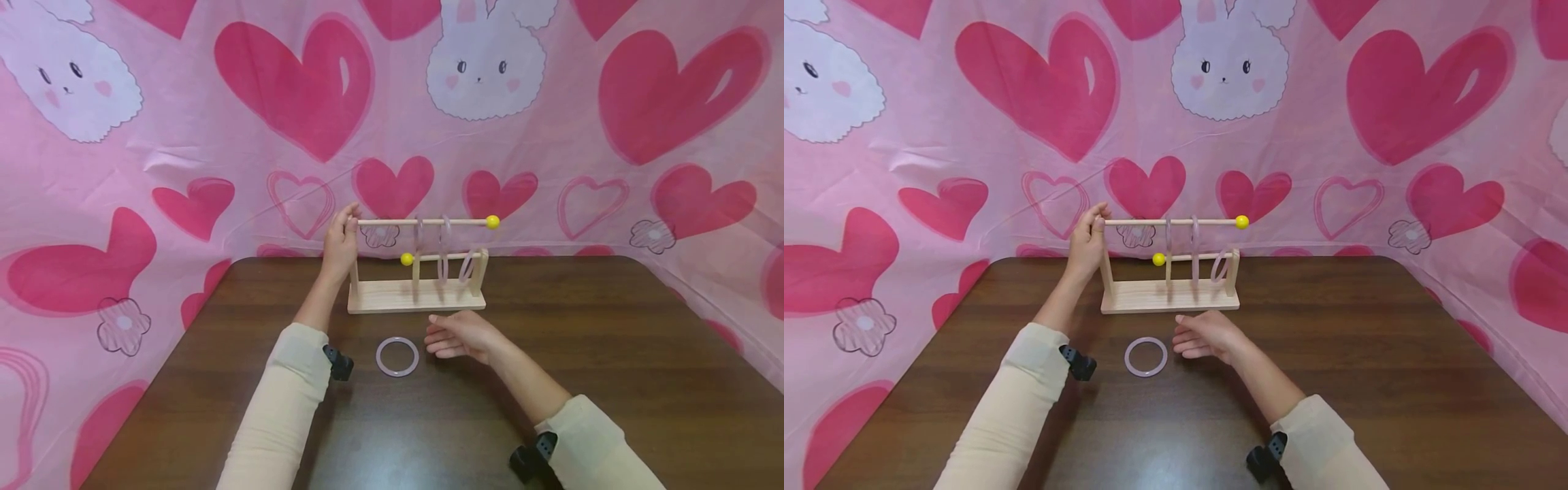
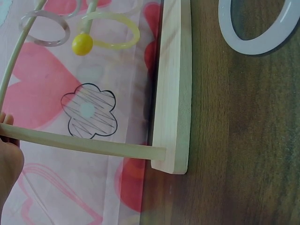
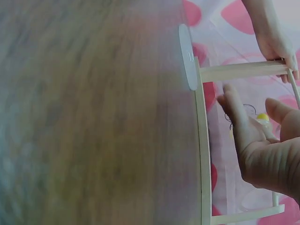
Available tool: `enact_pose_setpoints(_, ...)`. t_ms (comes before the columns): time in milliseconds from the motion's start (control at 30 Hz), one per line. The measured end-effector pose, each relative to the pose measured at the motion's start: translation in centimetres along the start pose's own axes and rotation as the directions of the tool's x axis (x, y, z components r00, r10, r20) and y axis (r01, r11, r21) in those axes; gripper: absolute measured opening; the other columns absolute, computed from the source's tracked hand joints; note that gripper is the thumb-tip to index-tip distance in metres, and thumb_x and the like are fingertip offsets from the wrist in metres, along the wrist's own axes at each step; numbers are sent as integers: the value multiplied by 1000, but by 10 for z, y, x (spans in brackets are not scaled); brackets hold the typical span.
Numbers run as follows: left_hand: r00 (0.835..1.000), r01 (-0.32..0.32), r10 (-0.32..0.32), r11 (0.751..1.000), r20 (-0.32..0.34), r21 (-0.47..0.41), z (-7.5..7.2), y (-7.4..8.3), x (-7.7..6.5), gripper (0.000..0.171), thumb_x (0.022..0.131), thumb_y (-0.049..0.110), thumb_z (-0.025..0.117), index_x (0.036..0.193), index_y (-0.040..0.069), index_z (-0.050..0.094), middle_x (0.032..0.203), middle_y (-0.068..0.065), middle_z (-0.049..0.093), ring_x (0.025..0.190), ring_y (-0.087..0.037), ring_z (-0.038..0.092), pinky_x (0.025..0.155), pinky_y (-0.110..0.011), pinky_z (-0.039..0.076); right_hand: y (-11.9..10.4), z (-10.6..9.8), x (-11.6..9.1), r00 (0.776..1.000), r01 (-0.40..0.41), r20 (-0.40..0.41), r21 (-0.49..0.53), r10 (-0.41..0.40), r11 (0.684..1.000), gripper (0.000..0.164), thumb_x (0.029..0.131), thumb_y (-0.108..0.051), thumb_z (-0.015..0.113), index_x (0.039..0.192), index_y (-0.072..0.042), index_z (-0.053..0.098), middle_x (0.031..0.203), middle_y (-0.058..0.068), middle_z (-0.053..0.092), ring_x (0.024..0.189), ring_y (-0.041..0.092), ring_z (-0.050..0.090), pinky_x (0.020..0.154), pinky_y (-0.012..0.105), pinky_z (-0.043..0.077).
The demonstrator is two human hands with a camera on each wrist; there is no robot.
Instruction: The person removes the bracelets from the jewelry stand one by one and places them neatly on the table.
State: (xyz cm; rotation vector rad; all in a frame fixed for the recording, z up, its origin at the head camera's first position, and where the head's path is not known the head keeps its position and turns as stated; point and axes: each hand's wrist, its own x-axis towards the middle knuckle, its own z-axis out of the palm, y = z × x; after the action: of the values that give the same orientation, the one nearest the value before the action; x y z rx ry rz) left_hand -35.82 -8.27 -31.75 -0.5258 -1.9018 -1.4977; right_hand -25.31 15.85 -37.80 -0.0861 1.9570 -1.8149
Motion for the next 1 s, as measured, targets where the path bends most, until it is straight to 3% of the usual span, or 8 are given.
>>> enact_pose_setpoints(200, 1000, 8, -8, 1000, 9, 6, 0, 0, 0, 31, 96, 3, 43, 125, -7, 50, 113, -24, 55, 109, -32, 50, 95, -35, 40, -6, -5, 3, 994, 91, -67, 114, -83, 989, 46, 97, -18, 47, 119, 22, 43, 106, 32, 59, 80, 21, 67, 73, 34, 54)
enact_pose_setpoints(367, 1000, 9, -9, 1000, 10, 7, 0, 1, 0, 31, 96, 3, 43, 125, -7, 50, 113, -23, 55, 109, -31, 51, 95, -35, 40, -13, -10, 5, 973, 220, -129, 272, -191, 937, 42, 98, -13, 44, 122, 21, 40, 97, 20, 66, 85, 20, 66, 78, 36, 52)
enact_pose_setpoints(500, 1000, 0, 0, 1000, 8, 9, 0, 1, 0, 31, 96, 3, 43, 124, -7, 50, 112, -24, 56, 108, -32, 51, 95, -35, 40, -19, -14, 5, 952, 296, -169, 309, -254, 904, 46, 98, -15, 46, 126, 20, 38, 93, 12, 68, 88, 20, 66, 79, 35, 52)
enact_pose_setpoints(633, 1000, 1, -1, 1000, 9, 11, 0, 0, 0, 31, 96, 3, 43, 124, -8, 50, 111, -24, 56, 108, -32, 51, 94, -36, 40, -26, -18, 4, 937, 339, -203, 336, -284, 879, 52, 97, -18, 49, 127, 22, 36, 94, 13, 69, 88, 21, 66, 78, 33, 52)
enact_pose_setpoints(833, 1000, 12, -12, 1000, 3, 10, 0, 0, 0, 30, 96, 2, 44, 123, -7, 51, 111, -24, 56, 105, -33, 51, 93, -37, 41, -35, -24, 4, 892, 439, -301, 390, -338, 809, 32, 96, -16, 50, 112, 12, 52, 96, 15, 68, 91, 23, 65, 81, 34, 50)
enact_pose_setpoints(1000, 1000, 7, -7, 1000, 7, 6, 0, 0, 1, 30, 96, 3, 44, 124, -7, 51, 111, -24, 55, 106, -33, 51, 93, -37, 40, -41, -26, 6, 853, 505, -378, 431, -359, 748, 26, 95, -13, 52, 109, 8, 57, 91, 12, 69, 89, 22, 66, 81, 33, 50)
